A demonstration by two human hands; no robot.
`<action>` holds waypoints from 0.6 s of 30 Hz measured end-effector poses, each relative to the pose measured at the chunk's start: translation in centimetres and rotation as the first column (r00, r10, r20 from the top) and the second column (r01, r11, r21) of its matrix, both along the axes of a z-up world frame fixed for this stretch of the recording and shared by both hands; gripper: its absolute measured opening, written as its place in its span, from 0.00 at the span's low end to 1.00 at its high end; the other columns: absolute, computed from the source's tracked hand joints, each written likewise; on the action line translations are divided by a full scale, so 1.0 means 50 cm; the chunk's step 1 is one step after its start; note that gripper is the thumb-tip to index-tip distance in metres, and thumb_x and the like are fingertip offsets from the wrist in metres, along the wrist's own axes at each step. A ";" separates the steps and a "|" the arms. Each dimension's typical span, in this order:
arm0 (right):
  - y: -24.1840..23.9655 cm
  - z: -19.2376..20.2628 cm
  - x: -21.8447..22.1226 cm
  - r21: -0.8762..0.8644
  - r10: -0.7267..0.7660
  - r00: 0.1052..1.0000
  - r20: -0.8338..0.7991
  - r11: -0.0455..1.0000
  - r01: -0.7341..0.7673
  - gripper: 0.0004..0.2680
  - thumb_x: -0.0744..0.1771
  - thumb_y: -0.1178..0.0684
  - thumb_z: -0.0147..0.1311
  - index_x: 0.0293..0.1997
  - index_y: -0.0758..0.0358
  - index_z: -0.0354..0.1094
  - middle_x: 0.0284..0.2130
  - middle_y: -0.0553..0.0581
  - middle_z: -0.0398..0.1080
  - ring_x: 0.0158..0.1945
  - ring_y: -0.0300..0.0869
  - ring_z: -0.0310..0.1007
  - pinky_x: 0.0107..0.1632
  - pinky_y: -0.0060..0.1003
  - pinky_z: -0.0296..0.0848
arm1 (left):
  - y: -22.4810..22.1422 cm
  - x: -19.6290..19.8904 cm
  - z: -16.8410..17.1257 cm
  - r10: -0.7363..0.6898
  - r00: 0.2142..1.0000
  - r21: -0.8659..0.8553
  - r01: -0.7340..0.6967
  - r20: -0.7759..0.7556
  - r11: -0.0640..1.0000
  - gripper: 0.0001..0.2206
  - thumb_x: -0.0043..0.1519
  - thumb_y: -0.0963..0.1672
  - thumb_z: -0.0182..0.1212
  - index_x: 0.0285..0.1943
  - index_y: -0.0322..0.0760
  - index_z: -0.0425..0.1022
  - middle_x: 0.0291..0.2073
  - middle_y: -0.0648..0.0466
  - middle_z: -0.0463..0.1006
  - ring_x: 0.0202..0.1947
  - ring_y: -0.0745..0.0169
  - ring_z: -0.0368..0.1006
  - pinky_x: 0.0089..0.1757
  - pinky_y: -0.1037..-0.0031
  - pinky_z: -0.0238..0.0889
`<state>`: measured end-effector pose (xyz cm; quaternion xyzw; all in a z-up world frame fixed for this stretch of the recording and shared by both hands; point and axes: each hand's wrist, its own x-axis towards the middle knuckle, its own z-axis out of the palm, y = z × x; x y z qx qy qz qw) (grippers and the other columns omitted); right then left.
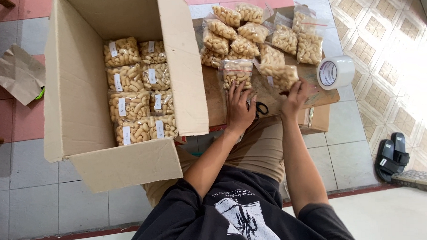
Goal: Packing small plastic bags of snacks into a cardboard box in an organized manner.
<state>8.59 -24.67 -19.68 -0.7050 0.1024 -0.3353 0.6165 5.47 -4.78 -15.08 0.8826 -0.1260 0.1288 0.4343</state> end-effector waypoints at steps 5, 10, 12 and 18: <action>0.052 0.053 -0.058 0.523 0.115 0.990 0.081 0.840 -0.141 0.10 0.74 0.47 0.39 0.56 0.58 0.65 0.39 0.56 0.74 0.38 0.44 0.80 0.36 0.35 0.81 | 0.011 -0.029 0.029 -0.006 1.000 -0.229 0.011 0.020 0.973 0.13 0.72 0.51 0.54 0.52 0.41 0.77 0.56 0.53 0.71 0.67 0.42 0.63 0.61 0.45 0.58; 0.170 0.185 -0.119 0.821 0.217 0.968 0.126 0.525 -0.225 0.11 0.71 0.42 0.49 0.52 0.51 0.73 0.40 0.53 0.80 0.36 0.44 0.82 0.40 0.35 0.81 | 0.020 -0.039 0.108 -0.243 0.891 -0.664 -0.083 -0.383 0.743 0.33 0.66 0.60 0.60 0.67 0.33 0.69 0.58 0.37 0.73 0.60 0.38 0.72 0.51 0.50 0.68; 0.208 0.204 -0.132 0.881 0.284 0.949 0.141 0.402 -0.251 0.09 0.69 0.45 0.52 0.47 0.55 0.75 0.38 0.57 0.81 0.34 0.48 0.82 0.40 0.39 0.82 | 0.010 -0.028 0.095 -0.336 0.902 -0.891 -0.104 -0.272 0.442 0.20 0.68 0.54 0.63 0.58 0.36 0.78 0.46 0.50 0.81 0.51 0.60 0.75 0.51 0.63 0.70; 0.179 0.040 -0.126 0.708 0.373 0.925 0.067 0.636 -0.307 0.13 0.66 0.62 0.47 0.57 0.65 0.69 0.44 0.60 0.76 0.44 0.51 0.80 0.44 0.45 0.78 | 0.068 -0.021 0.157 -0.134 0.984 -0.883 -0.041 -0.116 0.467 0.09 0.70 0.46 0.63 0.53 0.40 0.83 0.44 0.54 0.85 0.51 0.73 0.69 0.52 0.68 0.69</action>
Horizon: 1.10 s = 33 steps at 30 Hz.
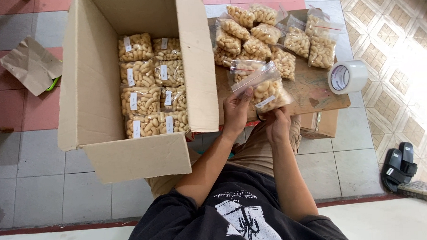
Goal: Packing small plastic bags of snacks into a cardboard box in an organized manner.
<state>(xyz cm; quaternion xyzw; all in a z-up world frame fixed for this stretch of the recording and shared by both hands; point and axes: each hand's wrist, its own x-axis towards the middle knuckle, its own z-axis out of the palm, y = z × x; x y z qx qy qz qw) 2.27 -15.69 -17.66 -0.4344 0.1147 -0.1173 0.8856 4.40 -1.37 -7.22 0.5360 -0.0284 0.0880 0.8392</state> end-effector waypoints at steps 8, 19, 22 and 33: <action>-0.031 0.113 -0.010 -0.448 -0.001 0.980 0.197 0.890 0.091 0.20 0.65 0.49 0.46 0.62 0.67 0.66 0.51 0.59 0.71 0.56 0.41 0.69 0.54 0.33 0.70 | 0.018 -0.018 -0.010 -0.004 1.000 0.123 0.004 0.002 0.992 0.07 0.67 0.44 0.66 0.41 0.37 0.86 0.26 0.52 0.83 0.35 0.75 0.73 0.41 0.75 0.70; -0.004 0.208 -0.027 -0.684 0.050 0.968 0.245 0.717 0.136 0.07 0.71 0.56 0.57 0.36 0.68 0.74 0.23 0.57 0.69 0.32 0.34 0.64 0.35 0.31 0.66 | 0.042 -0.024 0.043 -0.120 0.990 0.124 0.111 0.067 0.986 0.07 0.61 0.45 0.73 0.41 0.38 0.84 0.30 0.55 0.84 0.39 0.75 0.69 0.44 0.72 0.69; 0.000 0.210 -0.026 -0.665 0.018 0.963 0.268 0.727 0.171 0.08 0.72 0.56 0.56 0.35 0.69 0.72 0.23 0.56 0.68 0.32 0.34 0.63 0.35 0.31 0.65 | 0.048 -0.027 0.055 -0.241 0.969 0.086 0.236 0.055 0.968 0.09 0.57 0.44 0.77 0.40 0.39 0.83 0.27 0.54 0.82 0.37 0.73 0.74 0.45 0.75 0.69; 0.028 0.244 -0.035 -0.625 0.056 0.972 0.228 0.774 0.102 0.04 0.69 0.58 0.62 0.39 0.69 0.75 0.28 0.54 0.71 0.37 0.34 0.63 0.42 0.34 0.69 | 0.045 -0.033 0.068 -0.289 0.957 0.088 0.288 0.004 0.954 0.06 0.67 0.43 0.66 0.40 0.35 0.82 0.26 0.53 0.79 0.34 0.72 0.69 0.41 0.75 0.67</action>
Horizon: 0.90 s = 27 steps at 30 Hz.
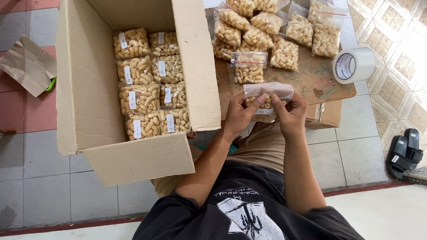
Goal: Packing small plastic bags of snacks into a cardboard box in an organized manner.
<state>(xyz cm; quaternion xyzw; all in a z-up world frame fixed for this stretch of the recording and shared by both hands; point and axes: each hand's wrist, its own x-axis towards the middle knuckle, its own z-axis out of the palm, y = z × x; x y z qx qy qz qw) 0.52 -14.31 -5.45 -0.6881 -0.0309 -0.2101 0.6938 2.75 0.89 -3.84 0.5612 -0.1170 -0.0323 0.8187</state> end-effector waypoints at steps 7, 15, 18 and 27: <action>-0.004 0.007 0.003 -0.034 -0.003 1.000 0.011 0.999 0.003 0.05 0.69 0.56 0.64 0.38 0.67 0.75 0.27 0.57 0.69 0.35 0.36 0.64 0.39 0.32 0.67 | -0.004 -0.005 -0.031 0.001 1.000 0.022 -0.001 0.005 1.000 0.07 0.66 0.43 0.68 0.45 0.32 0.82 0.32 0.49 0.82 0.40 0.70 0.69 0.45 0.68 0.69; -0.001 0.004 -0.001 -0.051 0.013 0.993 -0.120 0.999 -0.019 0.07 0.69 0.54 0.63 0.38 0.67 0.75 0.20 0.53 0.64 0.22 0.33 0.64 0.26 0.28 0.66 | -0.003 -0.002 -0.030 0.030 0.999 0.062 -0.029 -0.014 0.998 0.07 0.68 0.43 0.65 0.44 0.31 0.81 0.31 0.50 0.81 0.39 0.69 0.71 0.45 0.68 0.70; 0.013 0.019 -0.002 0.024 0.004 0.998 -0.061 1.000 -0.002 0.05 0.68 0.57 0.65 0.42 0.69 0.76 0.27 0.55 0.70 0.35 0.34 0.62 0.39 0.33 0.71 | -0.006 0.001 -0.035 0.044 0.999 0.072 -0.044 -0.005 0.996 0.05 0.67 0.42 0.66 0.44 0.33 0.81 0.31 0.53 0.81 0.38 0.71 0.71 0.44 0.70 0.70; -0.004 -0.022 0.007 0.088 -0.064 0.998 -0.022 0.994 0.065 0.06 0.66 0.60 0.68 0.42 0.70 0.74 0.27 0.55 0.71 0.34 0.33 0.67 0.39 0.30 0.71 | -0.008 -0.015 0.007 0.048 0.998 0.027 -0.047 -0.030 0.999 0.04 0.67 0.41 0.65 0.43 0.32 0.80 0.29 0.52 0.82 0.35 0.73 0.72 0.43 0.72 0.71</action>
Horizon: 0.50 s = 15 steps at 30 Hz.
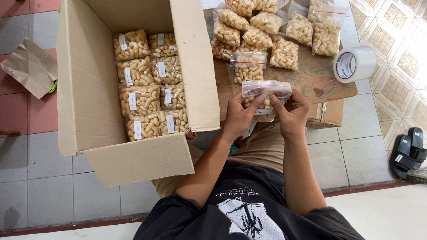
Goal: Packing small plastic bags of snacks into a cardboard box in an organized manner.
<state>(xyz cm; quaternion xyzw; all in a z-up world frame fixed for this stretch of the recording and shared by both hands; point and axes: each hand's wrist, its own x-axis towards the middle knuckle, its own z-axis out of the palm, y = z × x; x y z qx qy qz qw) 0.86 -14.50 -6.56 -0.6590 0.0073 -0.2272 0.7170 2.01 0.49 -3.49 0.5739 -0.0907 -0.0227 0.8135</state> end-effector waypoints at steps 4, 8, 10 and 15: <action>-0.003 -0.013 -0.002 0.035 -0.009 1.000 -0.011 0.999 0.010 0.08 0.66 0.61 0.69 0.43 0.69 0.73 0.28 0.56 0.72 0.35 0.33 0.70 0.39 0.32 0.73 | 0.000 0.004 -0.004 -0.006 1.000 0.007 0.005 0.025 1.000 0.06 0.64 0.41 0.69 0.45 0.32 0.80 0.32 0.51 0.83 0.38 0.71 0.72 0.43 0.69 0.72; -0.007 -0.029 0.003 0.029 -0.006 1.000 -0.021 1.000 0.007 0.08 0.66 0.61 0.68 0.44 0.68 0.72 0.28 0.56 0.73 0.33 0.33 0.72 0.37 0.30 0.74 | -0.002 0.007 -0.011 -0.010 1.000 -0.005 0.010 0.009 1.000 0.08 0.60 0.41 0.73 0.44 0.33 0.79 0.31 0.52 0.82 0.35 0.72 0.75 0.43 0.71 0.72; -0.005 -0.027 0.001 0.034 -0.004 1.000 -0.022 0.999 0.005 0.08 0.66 0.61 0.68 0.44 0.68 0.72 0.29 0.57 0.74 0.35 0.34 0.72 0.38 0.32 0.74 | -0.001 0.011 -0.016 -0.002 1.000 0.007 0.002 0.018 1.000 0.08 0.61 0.41 0.72 0.44 0.33 0.79 0.31 0.51 0.83 0.36 0.71 0.74 0.42 0.71 0.73; -0.008 -0.036 -0.003 0.071 0.017 1.000 -0.019 0.997 -0.015 0.10 0.65 0.60 0.70 0.46 0.68 0.71 0.29 0.57 0.74 0.35 0.35 0.73 0.39 0.31 0.74 | -0.004 0.010 -0.030 0.050 0.999 -0.010 -0.050 -0.006 0.999 0.07 0.61 0.39 0.72 0.44 0.32 0.79 0.32 0.52 0.82 0.36 0.71 0.74 0.43 0.70 0.73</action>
